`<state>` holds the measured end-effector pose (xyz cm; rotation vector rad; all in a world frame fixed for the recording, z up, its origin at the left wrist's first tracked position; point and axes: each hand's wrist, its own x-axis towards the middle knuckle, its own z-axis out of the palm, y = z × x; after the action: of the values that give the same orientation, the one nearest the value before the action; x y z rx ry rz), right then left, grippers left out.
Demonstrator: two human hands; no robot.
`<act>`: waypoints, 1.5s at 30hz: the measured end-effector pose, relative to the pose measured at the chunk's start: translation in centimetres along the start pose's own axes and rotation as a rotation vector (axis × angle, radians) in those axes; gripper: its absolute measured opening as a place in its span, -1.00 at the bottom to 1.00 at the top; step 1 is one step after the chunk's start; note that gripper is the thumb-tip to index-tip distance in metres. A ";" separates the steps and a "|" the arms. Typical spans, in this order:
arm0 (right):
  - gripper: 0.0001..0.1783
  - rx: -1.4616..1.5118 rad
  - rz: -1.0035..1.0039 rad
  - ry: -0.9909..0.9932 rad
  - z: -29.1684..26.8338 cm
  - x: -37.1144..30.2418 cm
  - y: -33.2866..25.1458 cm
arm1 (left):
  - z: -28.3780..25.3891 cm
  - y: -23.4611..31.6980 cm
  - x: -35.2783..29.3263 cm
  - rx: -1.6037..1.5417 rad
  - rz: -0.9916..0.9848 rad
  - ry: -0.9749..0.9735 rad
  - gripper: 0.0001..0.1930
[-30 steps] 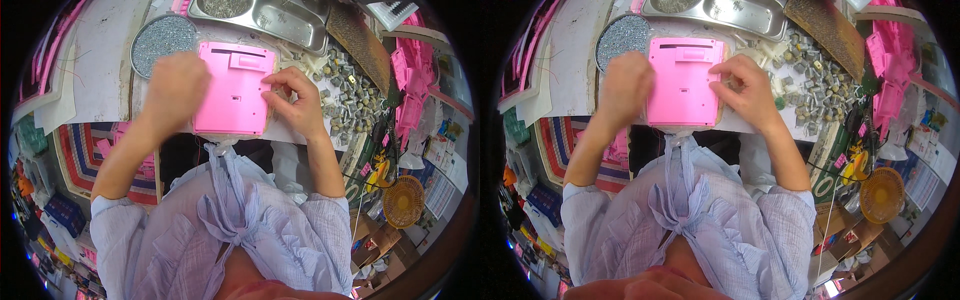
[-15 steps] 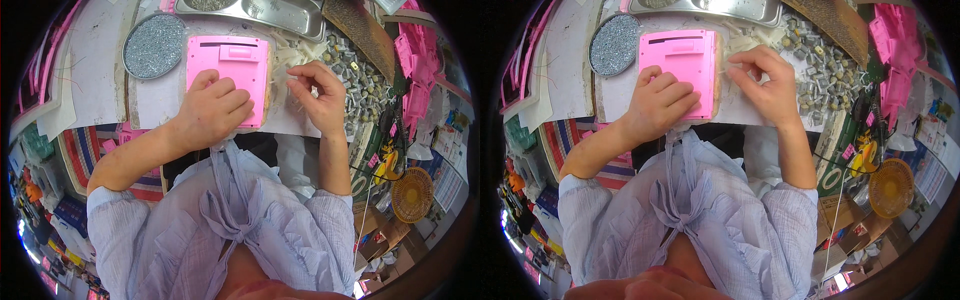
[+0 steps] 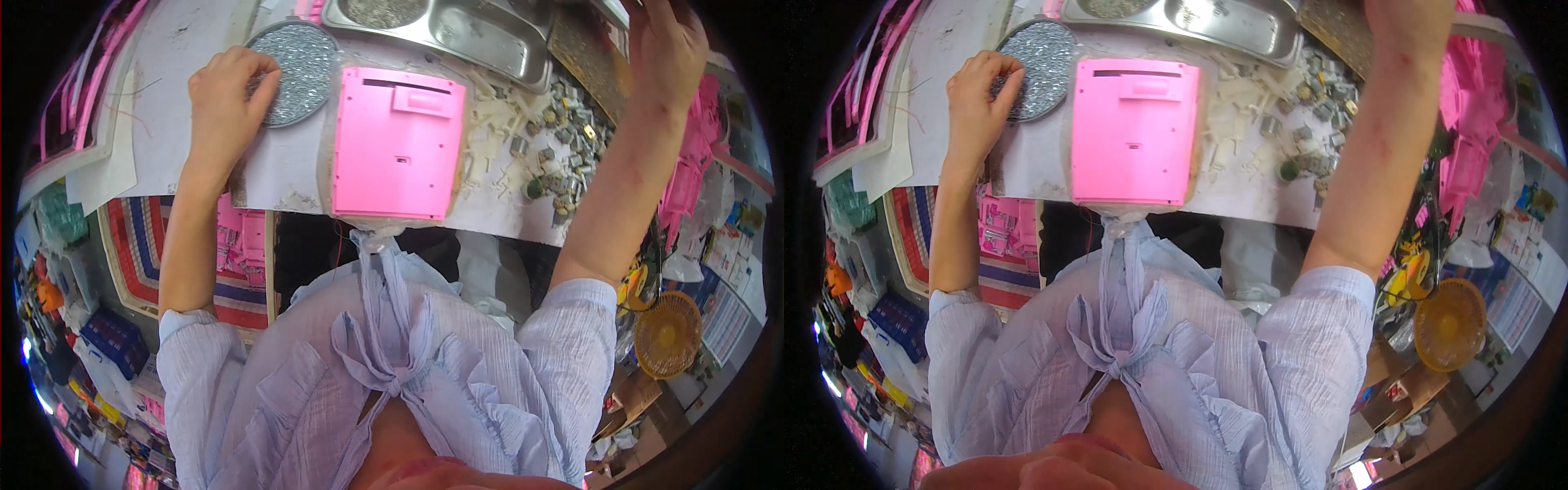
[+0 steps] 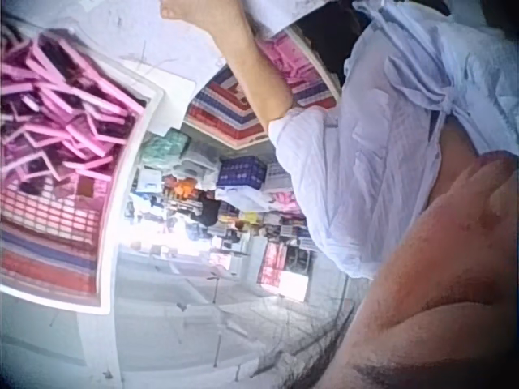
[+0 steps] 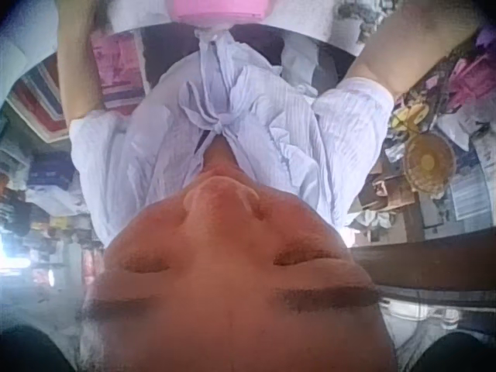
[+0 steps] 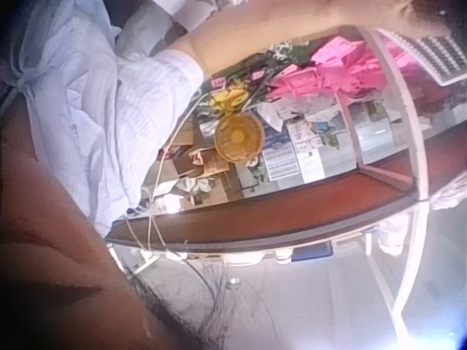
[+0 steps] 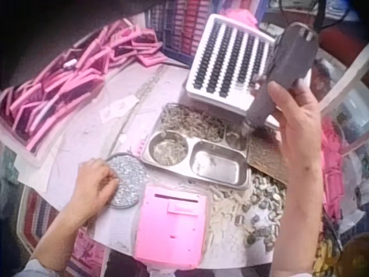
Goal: Assembling and soldering electronic components inside a pink plastic device housing at a factory workbench.
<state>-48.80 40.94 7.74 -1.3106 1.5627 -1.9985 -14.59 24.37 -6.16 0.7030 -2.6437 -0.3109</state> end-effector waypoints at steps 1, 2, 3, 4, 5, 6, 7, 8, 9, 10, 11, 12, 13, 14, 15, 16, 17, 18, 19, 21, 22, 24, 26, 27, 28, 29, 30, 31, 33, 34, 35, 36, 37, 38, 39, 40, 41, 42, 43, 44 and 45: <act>-0.56 0.026 0.019 -0.098 0.3 -0.4 -0.6 | 0.2 -0.1 0.1 0.020 0.002 0.044 -0.88; -0.57 0.055 0.039 -0.197 0.8 -0.9 -1.3 | 0.6 -0.1 -0.1 0.023 -0.001 0.049 -0.88; -0.58 0.077 0.060 -0.296 1.4 -1.3 -2.1 | 0.9 0.0 -0.3 0.022 -0.004 0.054 -0.87; -0.62 0.156 0.079 -0.351 1.8 -1.5 -1.8 | 1.0 0.3 -0.3 0.021 -0.003 0.060 -0.86; -0.66 0.219 0.103 -0.395 1.8 -1.9 -1.6 | 0.8 1.2 -0.1 -0.077 0.091 0.009 -0.86; -0.65 0.313 0.128 -0.367 2.9 -3.7 -1.4 | 0.5 2.7 -0.4 -0.176 0.180 -0.044 -0.85; -0.63 0.410 0.149 -0.339 4.0 -5.6 -1.0 | -0.1 5.0 -0.6 -0.227 0.262 -0.044 -0.86; -0.52 0.497 0.148 -0.299 5.3 -7.7 -0.2 | -1.1 7.2 -1.3 -0.254 0.319 -0.040 -0.88; -0.59 0.533 0.121 -0.344 6.1 -9.3 -1.0 | -1.3 8.9 -1.6 -0.316 0.313 -0.025 -0.88; -0.64 0.515 0.122 -0.312 7.0 -11.0 -2.3 | -1.3 10.3 -1.8 -0.379 0.309 -0.009 -0.89; -0.67 0.501 0.120 -0.303 7.4 -11.9 -3.2 | -1.2 11.2 -2.1 -0.439 0.303 0.004 -0.90; -0.69 0.496 0.124 -0.293 7.7 -12.7 -3.9 | -1.0 11.4 -2.2 -0.505 0.272 -0.047 -0.91; -0.70 0.491 0.125 -0.307 7.7 -13.0 -4.2 | -0.8 11.5 -2.4 -0.570 0.240 -0.098 -0.92; -0.69 0.499 0.126 -0.317 7.7 -13.3 -4.5 | -0.8 11.4 -2.7 -0.631 0.216 -0.148 -0.92; -0.69 0.505 0.130 -0.327 7.5 -13.5 -4.8 | -0.9 11.4 -2.8 -0.660 0.209 -0.162 -0.92; -0.68 0.528 0.145 -0.337 7.2 -13.6 -5.0 | -0.9 11.4 -2.9 -0.689 0.200 -0.176 -0.91; -0.67 0.539 0.155 -0.340 7.1 -13.6 -5.0 | -0.9 11.3 -3.0 -0.716 0.189 -0.189 -0.88; -0.66 0.550 0.165 -0.343 7.1 -13.7 -5.1 | -0.9 11.3 -3.0 -0.730 0.189 -0.184 -0.89; -0.66 0.550 0.172 -0.337 7.1 -13.7 -5.1 | -0.9 11.4 -3.0 -0.744 0.187 -0.178 -0.89; -0.66 0.547 0.190 -0.324 7.5 -13.8 -5.0 | -0.9 11.2 -3.1 -0.746 0.187 -0.174 -0.88; -0.66 0.541 0.202 -0.315 7.8 -13.8 -4.9 | -0.7 11.1 -3.1 -0.736 0.191 -0.175 -0.88; -0.66 0.525 0.210 -0.304 8.4 -14.0 -4.7 | -0.6 10.8 -3.3 -0.637 0.219 -0.142 -0.87; -0.66 0.501 0.210 -0.291 8.6 -14.2 -4.7 | -0.3 10.9 -3.5 -0.465 0.270 -0.075 -0.86; -0.66 0.494 0.213 -0.281 8.8 -14.3 -4.7 | -0.6 10.5 -3.2 -0.502 0.287 -0.084 -0.83; -0.65 0.492 0.220 -0.265 8.8 -14.4 -4.7 | -1.0 9.9 -2.6 -0.538 0.304 -0.094 -0.80; -0.66 0.481 0.210 -0.262 8.5 -14.3 -4.3 | -1.0 9.3 -2.1 -0.576 0.323 -0.101 -0.77; -0.66 0.461 0.200 -0.256 8.3 -14.3 -4.0 | -0.2 6.6 -1.5 -0.500 0.240 -0.007 -0.72; -0.66 0.441 0.191 -0.249 7.9 -14.2 -3.8 | 0.5 4.2 -0.6 -0.234 0.135 0.032 -0.74; -0.68 0.438 0.208 -0.236 7.7 -14.2 -3.4 | 0.8 1.5 0.0 0.021 0.024 0.042 -0.79; -0.68 0.441 0.218 -0.227 7.6 -14.3 -3.2 | 1.1 0.9 -0.1 -0.006 0.027 0.010 -0.82; -0.66 0.469 0.216 -0.221 7.3 -14.6 -3.3 | 1.2 0.7 -0.2 -0.040 0.031 -0.028 -0.85; -0.63 0.496 0.213 -0.213 6.9 -15.0 -3.4 | 1.1 0.6 -0.2 -0.078 0.016 -0.009 -0.86; -0.62 0.497 0.208 -0.211 6.7 -15.3 -3.5 | 0.7 0.5 0.0 -0.118 0.002 0.009 -0.87; -0.61 0.493 0.207 -0.206 6.3 -15.7 -3.8 | 0.4 0.7 0.3 -0.161 -0.011 0.030 -0.88; -0.63 0.463 0.202 -0.208 6.0 -16.0 -4.1 | 0.5 0.5 0.4 -0.156 -0.010 0.045 -0.87; -0.65 0.432 0.199 -0.210 5.8 -16.3 -4.3 | 0.7 0.0 0.5 -0.151 -0.008 0.060 -0.86; -0.64 0.425 0.209 -0.199 5.7 -16.7 -4.5 | 0.5 -0.3 0.2 -0.144 -0.014 0.078 -0.85; -0.63 0.395 0.222 -0.169 5.4 -17.2 -4.9 | 0.4 -0.2 0.7 -0.088 0.033 0.083 -0.84; -0.67 0.458 0.221 -0.169 5.0 -17.7 -5.2 | 0.7 -0.7 0.9 -0.077 0.047 0.098 -0.85; -0.69 0.530 0.220 -0.176 4.7 -18.2 -5.3 | 1.0 -1.5 0.7 -0.063 0.052 0.113 -0.85; -0.70 0.538 0.235 -0.174 4.4 -18.7 -5.5 | 1.4 -1.9 0.7 -0.046 0.057 0.132 -0.86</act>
<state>-33.55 53.16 3.70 -1.0000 0.9516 -1.9086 -14.90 22.50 -7.77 0.6100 -2.5189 -0.2979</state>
